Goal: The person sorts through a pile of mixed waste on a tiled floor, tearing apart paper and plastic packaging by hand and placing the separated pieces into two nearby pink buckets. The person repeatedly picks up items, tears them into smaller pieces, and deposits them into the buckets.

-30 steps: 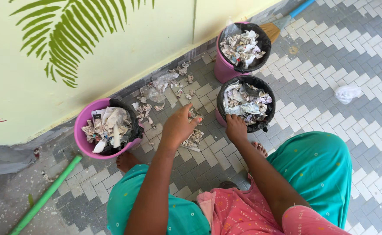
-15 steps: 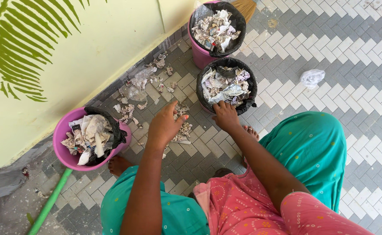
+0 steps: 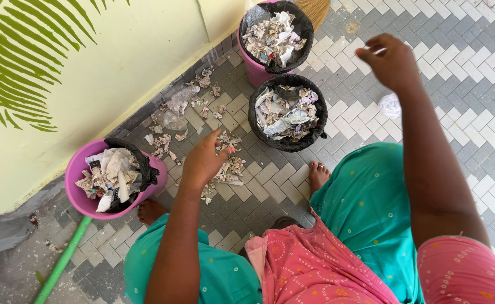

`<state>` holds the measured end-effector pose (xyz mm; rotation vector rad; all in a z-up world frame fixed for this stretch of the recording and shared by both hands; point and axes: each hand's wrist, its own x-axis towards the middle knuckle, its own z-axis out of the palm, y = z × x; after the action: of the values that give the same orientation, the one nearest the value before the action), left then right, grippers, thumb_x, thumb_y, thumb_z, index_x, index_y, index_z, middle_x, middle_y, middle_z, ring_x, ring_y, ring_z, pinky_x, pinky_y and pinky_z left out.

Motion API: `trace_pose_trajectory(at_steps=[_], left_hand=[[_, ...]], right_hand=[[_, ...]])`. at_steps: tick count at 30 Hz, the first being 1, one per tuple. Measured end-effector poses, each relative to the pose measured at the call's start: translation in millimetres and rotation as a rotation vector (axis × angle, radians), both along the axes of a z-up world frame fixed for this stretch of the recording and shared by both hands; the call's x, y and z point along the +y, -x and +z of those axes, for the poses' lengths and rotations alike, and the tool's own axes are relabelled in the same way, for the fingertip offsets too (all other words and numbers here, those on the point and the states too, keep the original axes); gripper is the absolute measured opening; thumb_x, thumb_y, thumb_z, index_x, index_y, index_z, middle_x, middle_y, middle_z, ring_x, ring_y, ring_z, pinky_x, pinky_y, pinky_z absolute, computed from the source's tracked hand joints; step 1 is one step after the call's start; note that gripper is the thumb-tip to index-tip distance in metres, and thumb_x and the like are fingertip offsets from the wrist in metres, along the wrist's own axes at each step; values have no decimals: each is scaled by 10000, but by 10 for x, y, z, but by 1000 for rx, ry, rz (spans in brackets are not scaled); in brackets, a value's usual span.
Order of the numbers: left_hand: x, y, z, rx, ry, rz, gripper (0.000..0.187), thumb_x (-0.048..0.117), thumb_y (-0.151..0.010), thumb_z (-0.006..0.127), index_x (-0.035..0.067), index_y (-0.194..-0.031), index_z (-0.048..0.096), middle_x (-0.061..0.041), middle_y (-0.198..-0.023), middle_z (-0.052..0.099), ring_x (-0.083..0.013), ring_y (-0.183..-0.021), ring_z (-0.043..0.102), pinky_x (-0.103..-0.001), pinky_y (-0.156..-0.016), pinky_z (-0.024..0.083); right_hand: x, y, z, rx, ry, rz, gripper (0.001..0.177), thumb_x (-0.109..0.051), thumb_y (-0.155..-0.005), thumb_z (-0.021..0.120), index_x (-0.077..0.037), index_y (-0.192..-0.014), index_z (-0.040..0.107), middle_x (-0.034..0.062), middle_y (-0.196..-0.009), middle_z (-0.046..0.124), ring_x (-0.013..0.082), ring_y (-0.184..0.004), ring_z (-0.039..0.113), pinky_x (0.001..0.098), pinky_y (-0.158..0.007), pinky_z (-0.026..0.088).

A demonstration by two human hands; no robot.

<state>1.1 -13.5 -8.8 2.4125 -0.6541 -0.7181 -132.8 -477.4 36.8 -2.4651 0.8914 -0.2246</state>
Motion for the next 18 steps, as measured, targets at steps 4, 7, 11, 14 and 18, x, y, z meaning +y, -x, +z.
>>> trace_pose_trajectory(at_steps=[4, 7, 11, 14, 18], left_hand=[[-6, 0, -166, -61, 13, 4, 653, 399, -895, 725, 122, -1451, 524, -95, -1194, 704, -298, -1075, 682, -439, -905, 530], [-21, 22, -290, -89, 49, 15, 559, 337, -901, 716, 105, -1391, 578, -89, -1125, 720, -302, -1017, 693, -445, -861, 538], [-52, 140, -406, -283, 159, -5, 296, 186, -966, 674, 131, -1256, 692, -94, -1065, 736, -328, -968, 691, -450, -803, 543], [-91, 181, -415, -338, 181, -43, 319, 59, -933, 623, 143, -1228, 713, -90, -1039, 737, -326, -932, 699, -442, -775, 549], [-117, 188, -375, -372, 88, -70, 400, -3, -858, 624, 141, -1214, 733, -114, -971, 714, -340, -870, 688, -439, -747, 543]], right_hand=[[-953, 589, -572, -68, -238, -213, 403, -355, -1044, 737, 5, -1211, 670, 138, -1131, 724, 202, -948, 694, 396, -845, 551], [-1251, 1150, -1411, 143, -330, -382, 408, -359, -1014, 742, 9, -1182, 693, 170, -1082, 724, 223, -928, 673, 437, -831, 533], [-1243, 1727, -2246, 496, -174, -335, 620, -484, -919, 773, -28, -1327, 668, 257, -1385, 579, 418, -1226, 608, 519, -1030, 489], [-1143, 1838, -2622, 705, -166, -378, 741, -500, -904, 752, -122, -1507, 544, 186, -1616, 395, 411, -1369, 558, 558, -1142, 432], [-1255, 1702, -2913, 696, -118, -336, 808, -493, -861, 764, -200, -1551, 464, 168, -1681, 233, 466, -1425, 415, 576, -1103, 432]])
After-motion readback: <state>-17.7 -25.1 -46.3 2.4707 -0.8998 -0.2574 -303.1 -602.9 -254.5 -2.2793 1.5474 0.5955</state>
